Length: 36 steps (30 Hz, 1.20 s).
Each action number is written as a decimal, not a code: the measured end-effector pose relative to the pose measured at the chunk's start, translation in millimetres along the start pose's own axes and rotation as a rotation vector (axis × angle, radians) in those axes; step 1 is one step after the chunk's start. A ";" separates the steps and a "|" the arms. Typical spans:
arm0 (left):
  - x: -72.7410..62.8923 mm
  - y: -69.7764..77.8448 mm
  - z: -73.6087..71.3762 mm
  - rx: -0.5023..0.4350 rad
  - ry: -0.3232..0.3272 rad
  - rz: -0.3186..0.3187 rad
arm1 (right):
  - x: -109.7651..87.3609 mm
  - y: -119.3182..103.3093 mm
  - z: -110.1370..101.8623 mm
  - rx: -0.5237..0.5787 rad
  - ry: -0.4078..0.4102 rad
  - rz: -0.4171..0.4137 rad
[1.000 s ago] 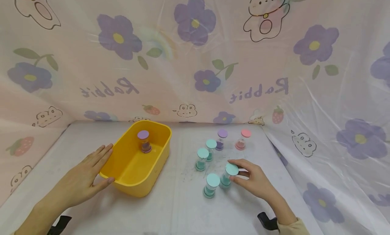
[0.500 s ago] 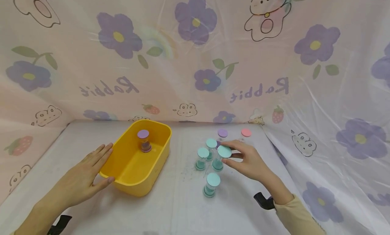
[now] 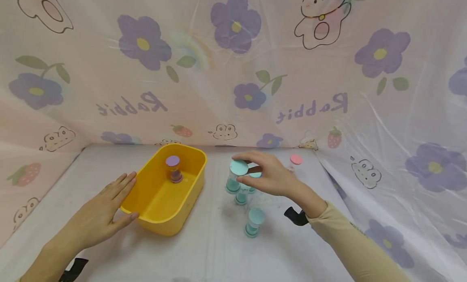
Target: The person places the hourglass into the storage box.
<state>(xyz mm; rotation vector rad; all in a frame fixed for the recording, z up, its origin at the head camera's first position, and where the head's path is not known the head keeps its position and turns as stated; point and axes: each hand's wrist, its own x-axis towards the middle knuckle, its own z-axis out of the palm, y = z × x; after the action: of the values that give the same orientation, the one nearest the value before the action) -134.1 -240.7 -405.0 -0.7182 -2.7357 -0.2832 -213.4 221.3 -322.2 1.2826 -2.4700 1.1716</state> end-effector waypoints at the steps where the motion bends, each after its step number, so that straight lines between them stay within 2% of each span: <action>1: -0.1 -0.1 0.1 0.001 0.001 -0.001 | 5.5 -1.9 1.4 0.008 -0.006 -0.009; 13: -0.6 -0.1 0.2 0.000 0.006 -0.001 | 65.6 -19.3 28.4 0.117 -0.054 -0.092; 22: -0.5 0.6 -0.7 0.001 0.005 -0.001 | 103.2 -21.7 56.6 0.200 -0.085 -0.118; 28: 1.0 0.0 -0.2 -0.009 -0.014 -0.012 | 120.4 -15.3 78.1 0.218 -0.114 -0.085; 36: 1.2 -1.1 0.2 -0.011 -0.020 -0.007 | 143.5 5.4 112.9 0.180 -0.241 -0.008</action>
<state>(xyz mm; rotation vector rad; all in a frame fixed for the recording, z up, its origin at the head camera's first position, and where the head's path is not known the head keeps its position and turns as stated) -135.8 -241.1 -404.9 -0.7180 -2.7584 -0.2937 -282.4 53.3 -342.1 1.5651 -2.5675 1.3365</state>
